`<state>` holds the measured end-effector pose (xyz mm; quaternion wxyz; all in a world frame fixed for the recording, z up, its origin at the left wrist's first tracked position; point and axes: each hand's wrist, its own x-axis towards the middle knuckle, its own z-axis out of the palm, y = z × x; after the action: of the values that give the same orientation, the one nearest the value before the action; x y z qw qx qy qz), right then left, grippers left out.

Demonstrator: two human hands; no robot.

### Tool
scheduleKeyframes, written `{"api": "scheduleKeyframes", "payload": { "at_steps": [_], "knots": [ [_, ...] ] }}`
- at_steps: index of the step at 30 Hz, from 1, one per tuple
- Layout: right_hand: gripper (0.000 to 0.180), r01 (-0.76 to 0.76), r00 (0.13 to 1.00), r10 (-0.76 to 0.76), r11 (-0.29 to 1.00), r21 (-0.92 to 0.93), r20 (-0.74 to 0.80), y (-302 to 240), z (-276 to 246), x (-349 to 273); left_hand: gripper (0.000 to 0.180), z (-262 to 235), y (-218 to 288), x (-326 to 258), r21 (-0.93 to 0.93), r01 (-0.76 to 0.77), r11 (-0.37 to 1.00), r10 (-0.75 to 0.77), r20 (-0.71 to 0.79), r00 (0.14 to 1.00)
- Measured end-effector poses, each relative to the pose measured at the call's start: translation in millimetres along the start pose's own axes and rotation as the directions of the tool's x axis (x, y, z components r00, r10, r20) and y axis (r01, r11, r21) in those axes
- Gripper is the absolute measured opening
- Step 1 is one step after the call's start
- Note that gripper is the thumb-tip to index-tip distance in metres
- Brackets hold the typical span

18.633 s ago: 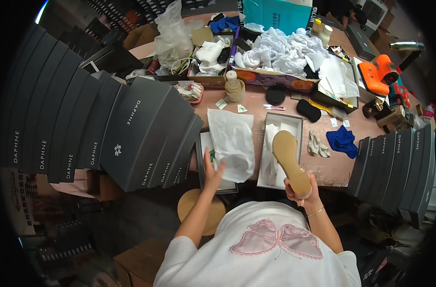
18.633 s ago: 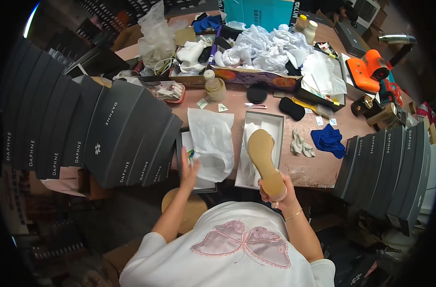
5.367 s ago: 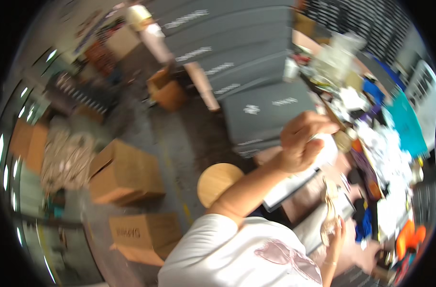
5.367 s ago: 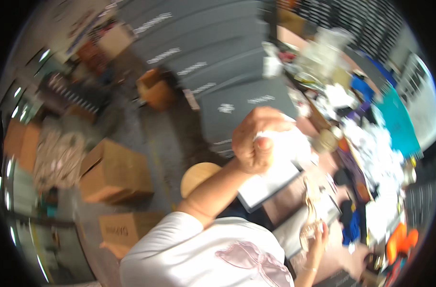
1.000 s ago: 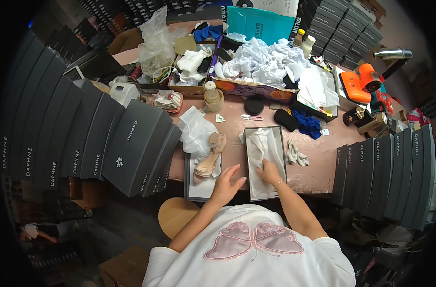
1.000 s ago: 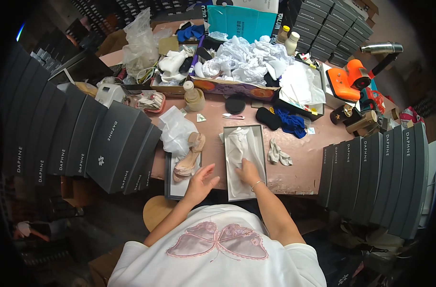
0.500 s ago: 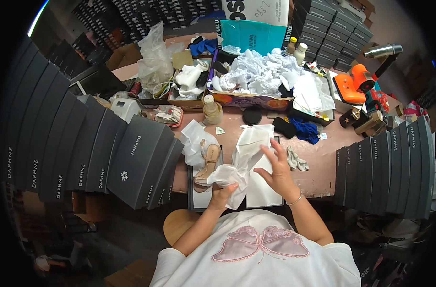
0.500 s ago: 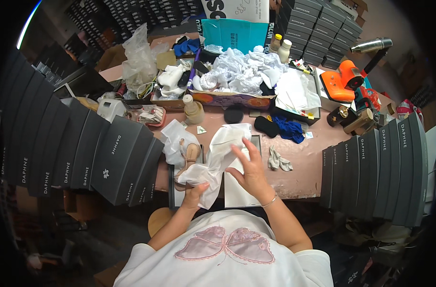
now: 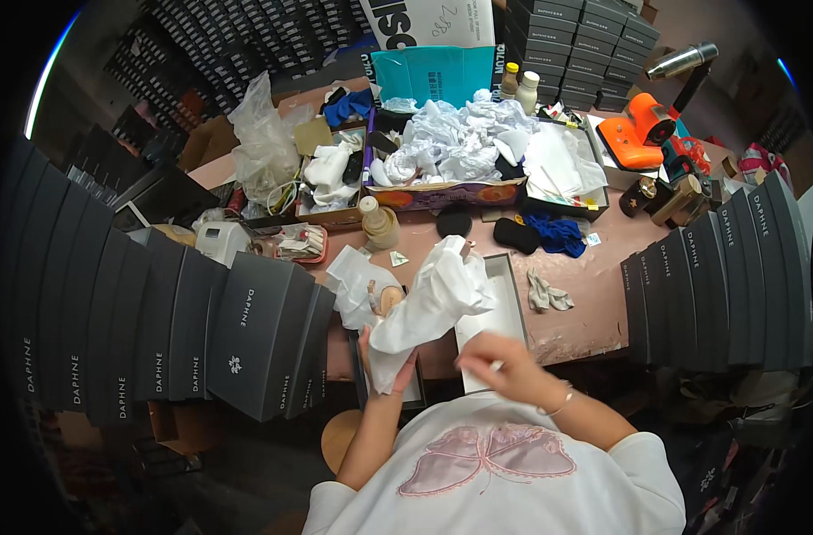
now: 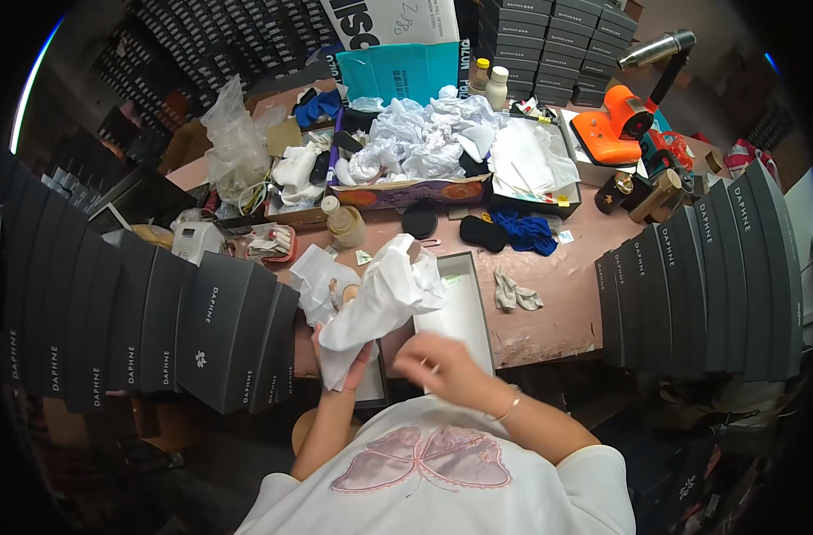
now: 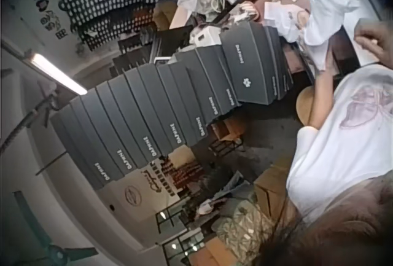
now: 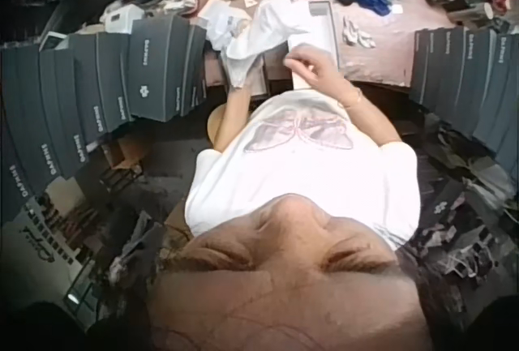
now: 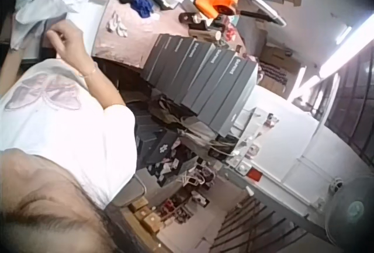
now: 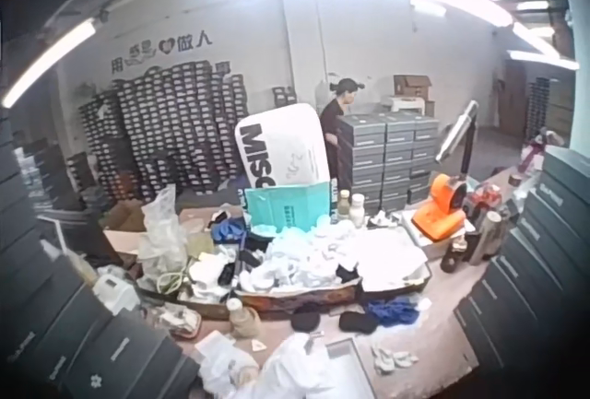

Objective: The person is inspecting and packaging pairs of high-heeled sandals into boxes at a shoe manufacturing facility.

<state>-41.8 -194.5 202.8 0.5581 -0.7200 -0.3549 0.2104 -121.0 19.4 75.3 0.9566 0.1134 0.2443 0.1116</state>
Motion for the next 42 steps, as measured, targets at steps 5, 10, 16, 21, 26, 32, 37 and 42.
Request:
{"api": "scheduleKeyframes", "payload": {
  "at_steps": [5, 10, 16, 21, 26, 32, 37, 42],
  "knots": [
    [0.023, 0.066, 0.997, -0.073, 0.934, -0.351, -0.006, 26.3, -63.4, 17.0, 0.066, -16.5, 20.1, -4.4, 0.192, 0.135, 0.972, -0.182, 0.250, 0.951],
    [0.034, -0.010, 1.000, 0.008, 0.972, -0.236, -0.010, 56.1, -39.3, -9.6, 0.049, -5.9, 17.9, -6.1, 0.327, 0.029, 0.944, -0.053, 0.065, 0.996],
    [0.037, -0.171, 0.981, 0.143, 0.955, -0.244, -0.131, 66.7, -41.5, -53.6, 0.037, 13.5, 9.1, 47.2, 0.710, -0.057, 0.702, 0.027, 0.053, 0.998],
    [0.039, -0.120, 0.986, 0.059, 0.899, -0.422, -0.156, 53.5, -64.6, -70.8, 0.030, 11.2, 9.5, 71.9, 0.822, 0.120, 0.557, -0.090, -0.085, 0.992],
    [0.035, -0.180, 0.920, 0.072, 0.951, -0.252, -0.384, 77.0, -65.5, -92.5, 0.031, 41.6, -25.2, 54.3, 0.787, -0.139, 0.600, -0.042, 0.205, 0.978],
    [0.033, -0.068, 0.972, -0.036, 0.901, -0.428, -0.231, 81.9, -73.0, -103.1, 0.038, 44.8, -20.5, 46.8, 0.877, 0.124, 0.465, -0.267, 0.005, 0.964],
    [0.025, -0.193, 0.910, 0.020, 0.904, -0.380, -0.414, 91.4, -65.4, -103.9, 0.033, 37.6, -19.4, 43.9, 0.614, -0.284, 0.736, 0.322, 0.052, 0.945],
    [0.016, -0.356, 0.628, 0.605, 0.783, 0.509, -0.490, 142.1, -62.1, -130.3, 0.032, 86.7, 21.1, -11.3, 0.531, -0.635, 0.561, 0.681, 0.139, 0.719]
  ]
}}
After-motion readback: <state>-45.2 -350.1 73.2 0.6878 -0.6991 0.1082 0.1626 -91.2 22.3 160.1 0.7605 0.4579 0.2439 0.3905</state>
